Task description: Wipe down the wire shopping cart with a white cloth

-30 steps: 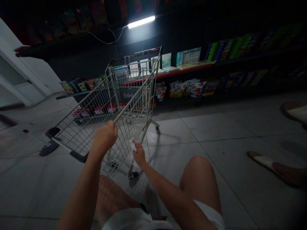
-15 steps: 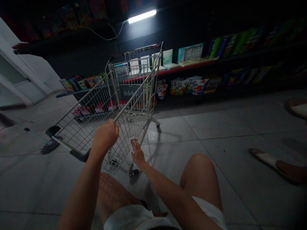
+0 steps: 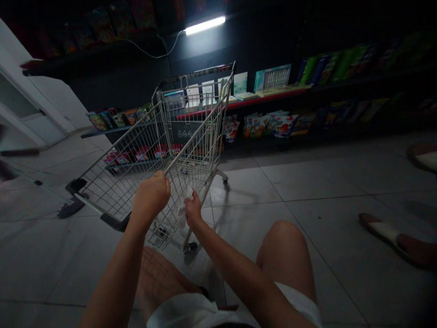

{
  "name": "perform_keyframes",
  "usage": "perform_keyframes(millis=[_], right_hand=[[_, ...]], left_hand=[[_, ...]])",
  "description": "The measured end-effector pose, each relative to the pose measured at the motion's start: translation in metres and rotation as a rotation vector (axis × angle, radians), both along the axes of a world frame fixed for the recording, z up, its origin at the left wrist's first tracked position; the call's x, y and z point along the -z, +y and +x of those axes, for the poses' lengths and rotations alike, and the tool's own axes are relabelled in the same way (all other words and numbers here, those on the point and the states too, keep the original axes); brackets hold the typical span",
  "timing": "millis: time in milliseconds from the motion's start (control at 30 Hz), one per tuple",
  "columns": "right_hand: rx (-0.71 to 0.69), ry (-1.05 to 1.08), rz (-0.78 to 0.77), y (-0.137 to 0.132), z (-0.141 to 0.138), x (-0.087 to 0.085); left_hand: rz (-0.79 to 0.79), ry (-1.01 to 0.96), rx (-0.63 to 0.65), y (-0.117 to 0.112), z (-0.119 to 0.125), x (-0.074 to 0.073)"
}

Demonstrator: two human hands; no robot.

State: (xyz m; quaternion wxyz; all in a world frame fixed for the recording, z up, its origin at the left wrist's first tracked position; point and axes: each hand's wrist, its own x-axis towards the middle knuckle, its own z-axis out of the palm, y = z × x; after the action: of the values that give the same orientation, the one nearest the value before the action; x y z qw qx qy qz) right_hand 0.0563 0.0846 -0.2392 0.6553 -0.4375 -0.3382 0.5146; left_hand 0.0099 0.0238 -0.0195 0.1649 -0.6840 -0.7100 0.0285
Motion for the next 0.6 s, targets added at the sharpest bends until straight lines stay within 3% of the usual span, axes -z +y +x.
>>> perform_keyframes(millis=[133, 200, 267, 433, 500, 600], right_hand=[[0.052, -0.424, 0.418, -0.006, 0.007, -0.050], [0.057, -0.562, 0.589, -0.007, 0.009, -0.051], [0.038, -0.667, 0.675, -0.008, 0.012, -0.028], [-0.137, -0.830, 0.594, -0.017, 0.030, 0.064], [-0.183, -0.819, 0.574, -0.020, 0.037, 0.083], [-0.207, -0.741, 0.559, -0.024, 0.046, 0.088]], left_hand=[[0.010, -0.004, 0.024, 0.000, -0.001, 0.001], [0.009, -0.014, 0.024, 0.000, 0.000, 0.001], [0.012, -0.023, 0.017, -0.001, -0.001, 0.001], [0.018, -0.022, 0.014, -0.006, -0.004, 0.001], [0.015, -0.029, 0.013, -0.009, -0.004, 0.000], [0.000, -0.040, 0.004, -0.014, -0.005, -0.003]])
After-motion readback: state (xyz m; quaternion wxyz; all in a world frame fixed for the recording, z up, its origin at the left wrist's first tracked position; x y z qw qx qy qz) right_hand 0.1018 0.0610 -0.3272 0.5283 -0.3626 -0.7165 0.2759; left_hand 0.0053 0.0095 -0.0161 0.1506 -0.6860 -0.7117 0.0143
